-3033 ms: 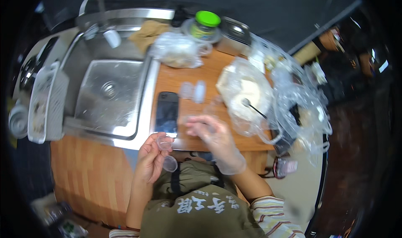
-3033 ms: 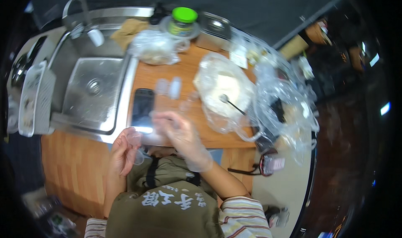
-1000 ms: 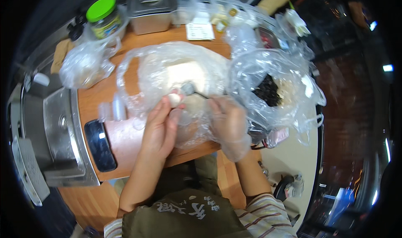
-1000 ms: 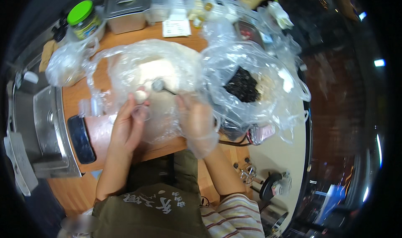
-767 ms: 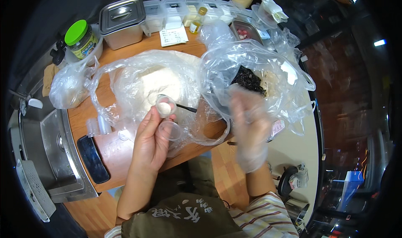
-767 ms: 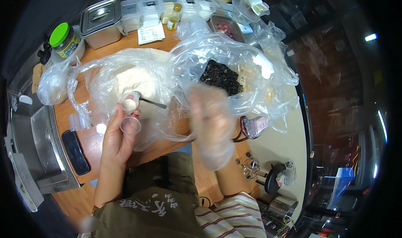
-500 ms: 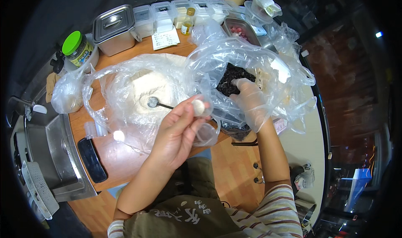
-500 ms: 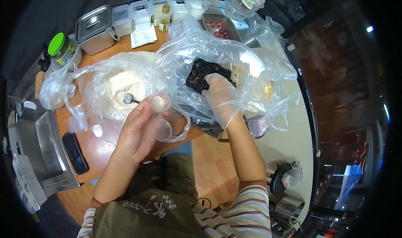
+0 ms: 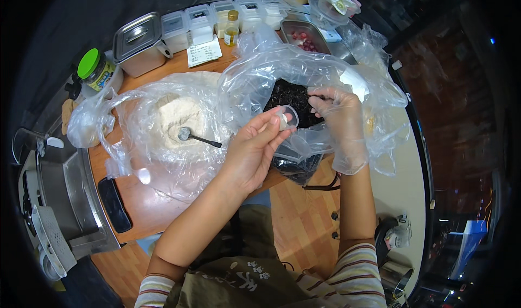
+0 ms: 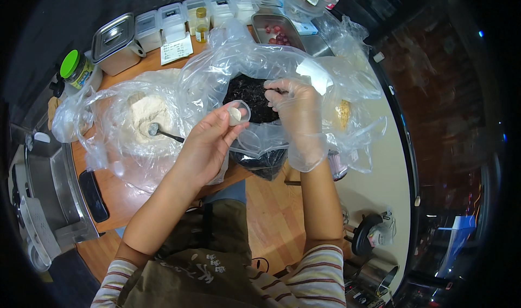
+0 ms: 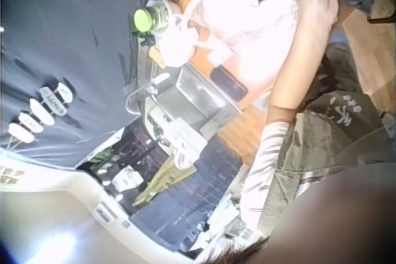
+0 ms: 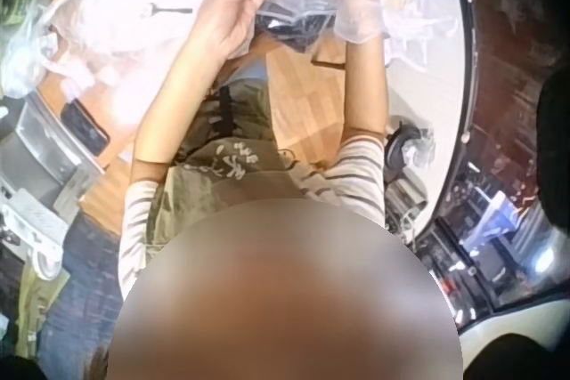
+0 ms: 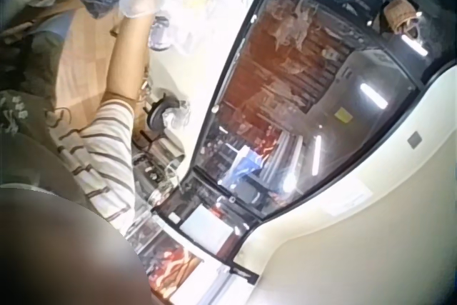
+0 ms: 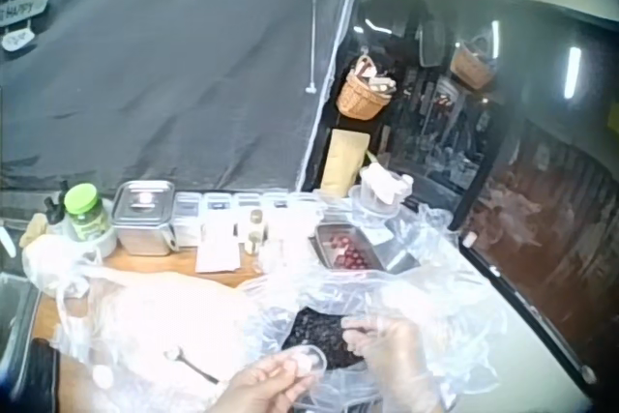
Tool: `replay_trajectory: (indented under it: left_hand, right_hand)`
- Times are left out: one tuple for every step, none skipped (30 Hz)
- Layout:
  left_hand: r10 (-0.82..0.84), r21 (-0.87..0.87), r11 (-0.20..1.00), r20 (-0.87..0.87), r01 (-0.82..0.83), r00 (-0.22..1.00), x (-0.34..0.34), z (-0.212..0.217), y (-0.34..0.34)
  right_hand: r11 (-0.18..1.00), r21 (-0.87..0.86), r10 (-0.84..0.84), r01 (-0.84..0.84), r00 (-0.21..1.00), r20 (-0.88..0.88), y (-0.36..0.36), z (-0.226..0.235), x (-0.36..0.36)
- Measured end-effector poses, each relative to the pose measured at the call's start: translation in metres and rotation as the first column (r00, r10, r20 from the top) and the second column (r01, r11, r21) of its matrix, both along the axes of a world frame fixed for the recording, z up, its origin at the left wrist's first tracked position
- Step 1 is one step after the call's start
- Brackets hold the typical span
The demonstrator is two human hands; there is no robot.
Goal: The person repeatedly scoops a white paste into small plastic cups, adds a dark granular ingredient, and places the filled cups into a white basket. The process is continuous and repetitive throughout the clip.
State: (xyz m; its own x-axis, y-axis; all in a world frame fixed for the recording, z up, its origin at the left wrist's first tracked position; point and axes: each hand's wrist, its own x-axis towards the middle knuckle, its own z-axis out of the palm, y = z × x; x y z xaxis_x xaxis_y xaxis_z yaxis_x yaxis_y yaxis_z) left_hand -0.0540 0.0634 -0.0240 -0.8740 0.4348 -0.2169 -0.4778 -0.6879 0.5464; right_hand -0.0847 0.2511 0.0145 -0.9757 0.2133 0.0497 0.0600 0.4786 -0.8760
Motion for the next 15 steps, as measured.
replay_trajectory:
  left_hand:
    - [0.002, -0.003, 1.0, 0.006, -0.002, 1.0, 0.001, -0.0013, 0.0002]
    - [0.001, -0.004, 1.0, 0.016, -0.001, 1.0, 0.0019, -0.0023, 0.0002]
    - [0.006, -0.009, 1.0, 0.011, -0.006, 1.0, 0.0027, -0.003, -0.0003]
    - [0.009, -0.01, 1.0, 0.013, -0.009, 1.0, 0.0034, -0.0036, -0.0009]
    - [0.013, 0.001, 1.0, 0.008, -0.013, 1.0, 0.0038, -0.0041, -0.0013]
    - [0.013, -0.007, 1.0, 0.016, -0.013, 1.0, 0.0043, -0.0045, -0.0017]
    - [0.014, -0.003, 1.0, 0.019, -0.014, 1.0, 0.0048, -0.005, -0.0022]
    - [0.014, 0.004, 1.0, 0.025, -0.014, 1.0, 0.0049, -0.0054, -0.0027]
    - [0.017, 0.007, 1.0, 0.024, -0.017, 1.0, 0.0046, -0.0057, -0.0029]
    - [0.019, 0.014, 1.0, 0.026, -0.019, 0.999, 0.0039, -0.006, -0.003]
    - [0.021, 0.025, 0.999, 0.031, -0.022, 0.999, 0.0032, -0.0062, -0.003]
    - [0.022, 0.03, 0.999, 0.028, -0.023, 0.999, 0.0026, -0.0061, -0.0032]
    - [0.021, 0.037, 0.999, 0.027, -0.022, 0.999, 0.0021, -0.0061, -0.0033]
    - [0.021, 0.045, 0.999, 0.026, -0.022, 0.999, 0.0015, -0.0059, -0.0032]
    - [0.019, 0.044, 0.999, 0.031, -0.02, 0.999, 0.0014, -0.0056, -0.0031]
  right_hand:
    - [0.999, -0.032, 0.008, -0.008, 1.0, 0.003, -0.0009, 0.0016, -0.0004]
    - [0.999, -0.052, 0.005, -0.003, 1.0, 0.021, -0.0017, 0.0026, -0.0007]
    - [0.999, -0.047, 0.0, 0.002, 0.999, 0.037, -0.0025, 0.0034, -0.001]
    - [0.999, -0.028, -0.015, 0.017, 0.998, 0.069, -0.0033, 0.0038, -0.0013]
    - [1.0, 0.0, -0.031, 0.031, 0.995, 0.095, -0.0038, 0.004, -0.0014]
    - [0.999, -0.014, -0.041, 0.043, 0.993, 0.11, -0.0042, 0.004, -0.0012]
    - [0.998, -0.018, -0.052, 0.054, 0.991, 0.12, -0.0042, 0.004, -0.0009]
    - [0.999, -0.02, -0.041, 0.044, 0.993, 0.108, -0.0043, 0.004, -0.0005]
    - [0.997, 0.058, -0.05, 0.046, 0.997, 0.057, -0.0042, 0.0038, -0.0001]
    - [0.99, 0.139, -0.03, 0.032, 0.999, -0.016, -0.0042, 0.0038, 0.0004]
    - [0.975, 0.22, -0.004, 0.023, 0.996, -0.088, -0.0044, 0.0037, 0.0009]
    - [0.966, 0.257, 0.0, 0.023, 0.996, -0.091, -0.0048, 0.0039, 0.0017]
    - [0.956, 0.293, 0.005, 0.023, 0.996, -0.094, -0.0056, 0.0041, 0.0027]
    - [0.944, 0.329, 0.009, 0.023, 0.995, -0.097, -0.0064, 0.0051, 0.0039]
    - [0.947, 0.32, 0.018, 0.023, 0.992, -0.123, -0.0075, 0.0066, 0.0054]
